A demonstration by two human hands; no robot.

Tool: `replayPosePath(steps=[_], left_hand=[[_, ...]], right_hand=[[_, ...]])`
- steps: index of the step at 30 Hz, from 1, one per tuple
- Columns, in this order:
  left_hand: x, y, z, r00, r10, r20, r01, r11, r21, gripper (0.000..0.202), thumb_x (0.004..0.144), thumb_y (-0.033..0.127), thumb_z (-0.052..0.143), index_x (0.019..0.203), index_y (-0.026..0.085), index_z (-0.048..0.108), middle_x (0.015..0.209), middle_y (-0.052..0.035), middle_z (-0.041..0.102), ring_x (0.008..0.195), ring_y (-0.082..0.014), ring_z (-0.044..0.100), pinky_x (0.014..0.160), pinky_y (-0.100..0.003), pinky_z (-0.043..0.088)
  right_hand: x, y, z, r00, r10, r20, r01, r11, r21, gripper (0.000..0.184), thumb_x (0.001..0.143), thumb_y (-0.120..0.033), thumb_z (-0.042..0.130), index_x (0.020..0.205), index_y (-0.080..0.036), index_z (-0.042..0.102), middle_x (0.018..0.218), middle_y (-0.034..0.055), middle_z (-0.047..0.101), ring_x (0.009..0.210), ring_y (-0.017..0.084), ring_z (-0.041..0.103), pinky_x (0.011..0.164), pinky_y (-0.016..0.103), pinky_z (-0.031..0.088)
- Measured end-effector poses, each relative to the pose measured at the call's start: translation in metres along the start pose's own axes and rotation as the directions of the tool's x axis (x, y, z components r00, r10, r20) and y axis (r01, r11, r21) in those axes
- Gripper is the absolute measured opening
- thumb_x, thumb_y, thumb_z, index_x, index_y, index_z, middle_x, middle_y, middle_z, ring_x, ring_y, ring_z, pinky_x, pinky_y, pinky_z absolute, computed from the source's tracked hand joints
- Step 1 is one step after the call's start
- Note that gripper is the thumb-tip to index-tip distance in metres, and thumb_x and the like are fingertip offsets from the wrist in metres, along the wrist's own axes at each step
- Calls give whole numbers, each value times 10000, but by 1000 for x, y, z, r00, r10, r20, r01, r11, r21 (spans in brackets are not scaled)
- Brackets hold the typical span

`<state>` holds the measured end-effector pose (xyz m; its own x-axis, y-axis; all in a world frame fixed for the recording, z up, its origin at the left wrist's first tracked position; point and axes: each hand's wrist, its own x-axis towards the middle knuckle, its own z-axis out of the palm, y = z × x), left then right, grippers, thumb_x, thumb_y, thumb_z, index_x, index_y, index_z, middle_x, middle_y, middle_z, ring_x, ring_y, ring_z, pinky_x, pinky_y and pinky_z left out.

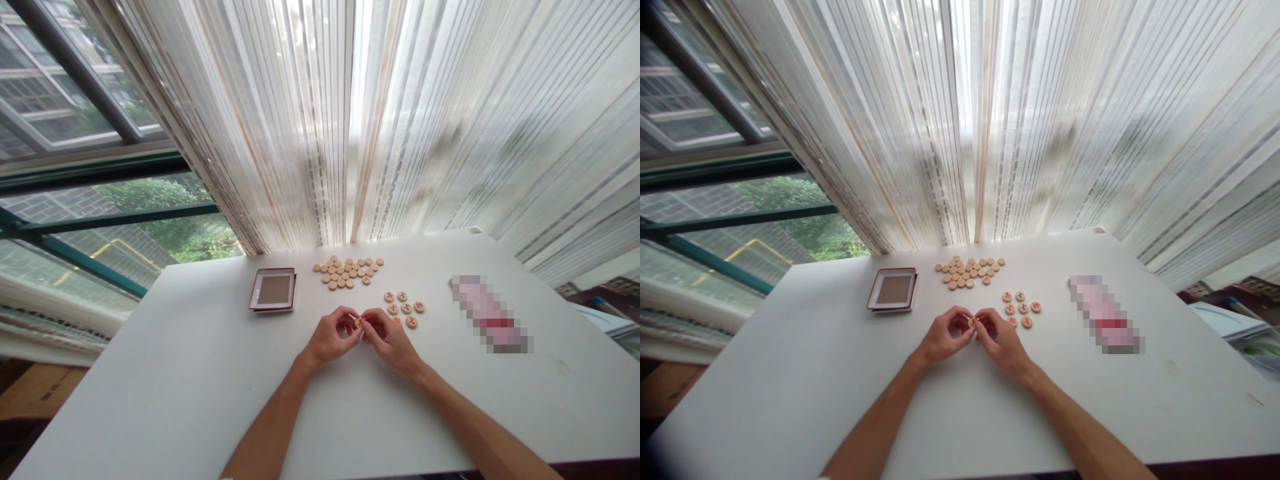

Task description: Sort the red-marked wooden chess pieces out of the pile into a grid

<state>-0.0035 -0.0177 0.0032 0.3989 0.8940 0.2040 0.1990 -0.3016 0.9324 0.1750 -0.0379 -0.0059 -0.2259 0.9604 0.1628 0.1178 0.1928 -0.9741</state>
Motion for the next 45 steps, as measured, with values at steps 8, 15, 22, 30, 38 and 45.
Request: replayPosePath(steps=[8, 15, 22, 30, 38, 45], left_hand=[[-3, -4, 1, 1000, 3, 18, -4, 998, 65, 263, 772, 189, 686, 1023, 185, 607, 786, -10, 713, 683, -134, 639, 684, -260, 523], [-2, -6, 1, 999, 3, 35, -5, 998, 67, 265, 773, 205, 693, 1025, 183, 611, 802, -13, 711, 698, -135, 642, 678, -253, 522], [-1, -6, 1, 1000, -7, 26, 5, 999, 54, 259, 813, 266, 686, 1042, 184, 599, 819, -27, 715, 708, -142, 655, 686, -259, 518], [0, 0, -2, 1000, -6, 23, 6, 1000, 1, 262, 843, 287, 670, 1061, 170, 583, 841, -39, 698, 731, -145, 639, 703, -260, 517], [1, -1, -5, 999, -26, 31, 28, 996, -82, 200, 919, 286, 568, 1067, 154, 589, 842, -51, 675, 747, -149, 640, 712, -253, 505], [2, -1, -3, 1000, -23, 10, 23, 998, -52, 219, 905, 319, 598, 1052, 157, 592, 848, -49, 676, 748, -149, 634, 696, -244, 504]], right_hand=[[-1, 0, -1, 1000, 13, -23, -14, 997, -70, 234, 926, -450, 590, 936, -220, 552, 816, 36, 677, 733, 196, 663, 673, 323, 549], [0, 0, 0, 999, 25, -27, -26, 999, -31, 219, 952, -431, 552, 915, -216, 551, 792, 20, 658, 706, 182, 652, 642, 304, 536], [0, 4, -1, 1000, 18, -17, -18, 1000, -3, 182, 979, -390, 500, 970, -216, 554, 852, 26, 648, 748, 183, 650, 684, 316, 546], [1, -2, -2, 998, -53, 24, 53, 999, 9, 172, 948, -329, 554, 1075, -212, 553, 971, 58, 657, 860, 202, 657, 751, 339, 556], [0, -3, -2, 997, -77, 29, 78, 996, -34, 190, 945, -325, 564, 1096, -215, 534, 982, 58, 634, 814, 185, 651, 749, 343, 564], [-1, -4, 0, 996, -86, 19, 87, 994, -72, 194, 946, -348, 571, 1088, -220, 534, 986, 58, 627, 797, 178, 641, 735, 337, 568]])
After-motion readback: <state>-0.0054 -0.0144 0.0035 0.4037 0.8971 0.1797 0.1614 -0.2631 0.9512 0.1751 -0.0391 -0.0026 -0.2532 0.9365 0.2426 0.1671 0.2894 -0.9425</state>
